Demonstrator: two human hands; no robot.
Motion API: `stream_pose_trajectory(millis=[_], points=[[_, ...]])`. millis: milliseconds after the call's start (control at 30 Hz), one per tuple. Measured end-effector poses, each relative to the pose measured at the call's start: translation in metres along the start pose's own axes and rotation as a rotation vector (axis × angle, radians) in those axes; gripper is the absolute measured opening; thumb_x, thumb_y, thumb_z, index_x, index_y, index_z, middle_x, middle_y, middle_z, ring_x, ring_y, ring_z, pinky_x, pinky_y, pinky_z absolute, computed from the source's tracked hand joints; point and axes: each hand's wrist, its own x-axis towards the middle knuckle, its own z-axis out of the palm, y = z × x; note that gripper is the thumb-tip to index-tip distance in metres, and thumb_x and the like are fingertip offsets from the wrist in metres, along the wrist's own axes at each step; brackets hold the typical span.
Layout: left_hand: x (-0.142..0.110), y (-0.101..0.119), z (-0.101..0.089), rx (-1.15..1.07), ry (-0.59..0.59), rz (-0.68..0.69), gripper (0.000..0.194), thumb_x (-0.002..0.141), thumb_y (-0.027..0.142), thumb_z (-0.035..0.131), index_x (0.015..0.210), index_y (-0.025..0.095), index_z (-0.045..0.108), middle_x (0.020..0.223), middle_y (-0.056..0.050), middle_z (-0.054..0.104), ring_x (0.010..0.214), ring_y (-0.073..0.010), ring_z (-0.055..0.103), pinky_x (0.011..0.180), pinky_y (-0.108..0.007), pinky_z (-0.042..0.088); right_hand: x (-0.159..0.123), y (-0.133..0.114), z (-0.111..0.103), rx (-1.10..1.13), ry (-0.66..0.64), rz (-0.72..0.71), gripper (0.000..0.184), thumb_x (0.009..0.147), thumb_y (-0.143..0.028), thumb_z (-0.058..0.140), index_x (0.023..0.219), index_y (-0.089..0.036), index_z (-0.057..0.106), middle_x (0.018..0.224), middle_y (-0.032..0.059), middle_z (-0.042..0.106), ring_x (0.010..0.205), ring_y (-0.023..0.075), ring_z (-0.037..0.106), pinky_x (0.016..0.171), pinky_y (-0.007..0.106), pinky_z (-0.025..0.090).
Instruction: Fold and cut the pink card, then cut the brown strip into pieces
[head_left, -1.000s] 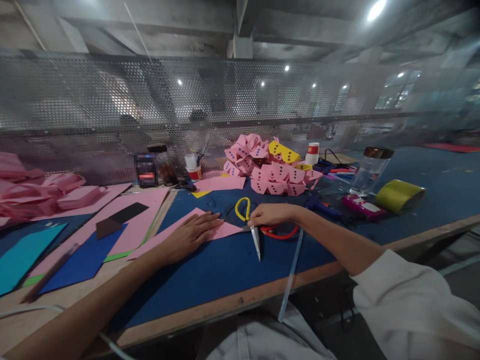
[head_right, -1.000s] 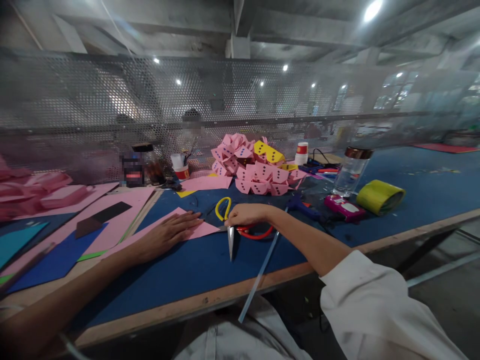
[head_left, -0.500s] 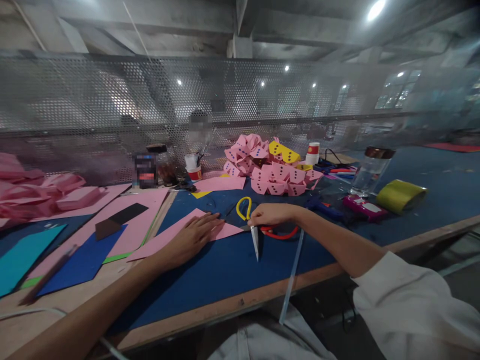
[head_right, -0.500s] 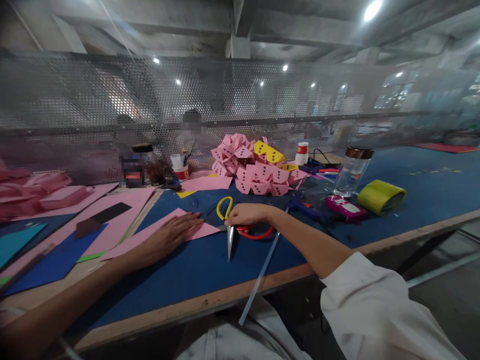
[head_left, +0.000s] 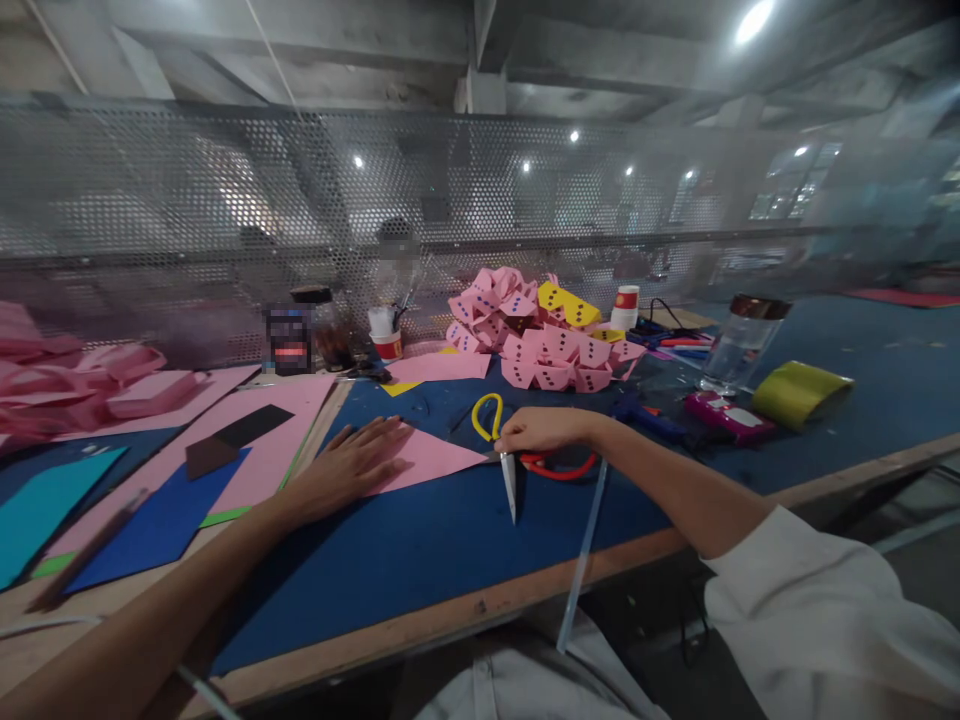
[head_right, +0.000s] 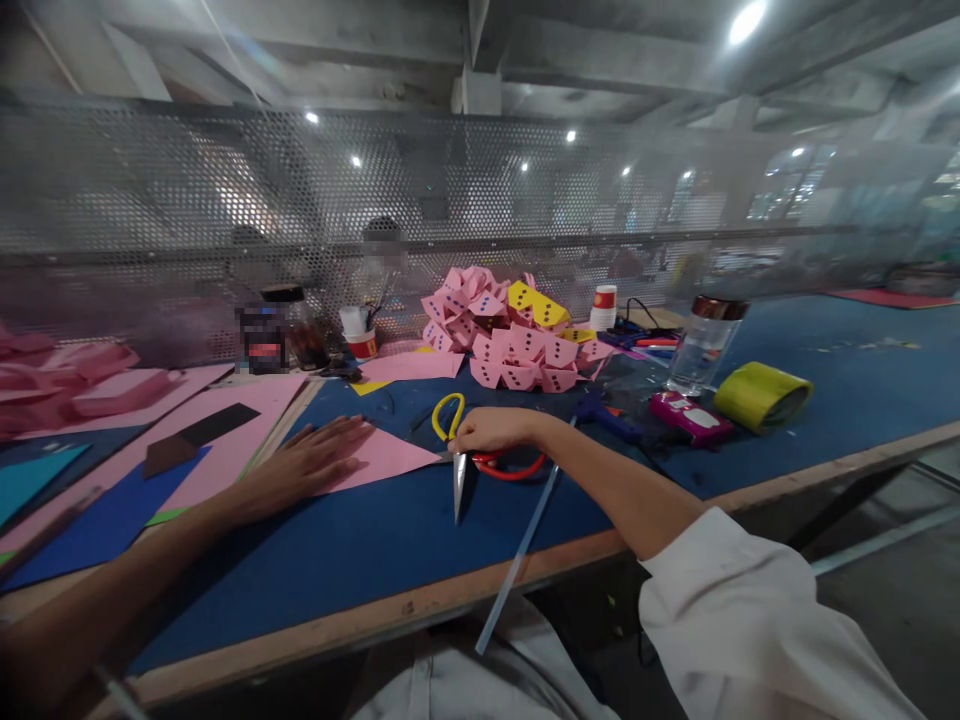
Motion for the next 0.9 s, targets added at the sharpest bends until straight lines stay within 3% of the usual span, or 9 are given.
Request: stream_pose_trajectory(millis=[167,900], points=[[0.001,0.018,-0.001,-0.022,0.025,-0.147,0.056,0.097,0.054,0.032,0.150,0.042,0.017,0.157,-0.001,0.024,0.144,-0.0276,0.022,0.113,-0.057,0.014,0.001,0.002,0.000,-0.020,0.008,-0.011,0.041,0.089,-0.046,0.044,0.061,-0.016,0.043,0.050,-0.0062,0.036,0.045,0.0058,0.031,0.049,0.023,0.022],[0.002,0.023,-0.003,0.020,-0.014,-0.140,0.058,0.097,0.057,0.024,0.151,0.036,0.018,0.157,-0.001,0.024,0.145,-0.0253,0.021,0.114,-0.052,0.012,0.002,0.000,0.004,-0.018,0.030,-0.014,0.039,0.088,-0.044,0.045,0.060,-0.017,0.042,0.049,-0.0064,0.037,0.044,0.0057,0.030,0.048,0.024,0.020]])
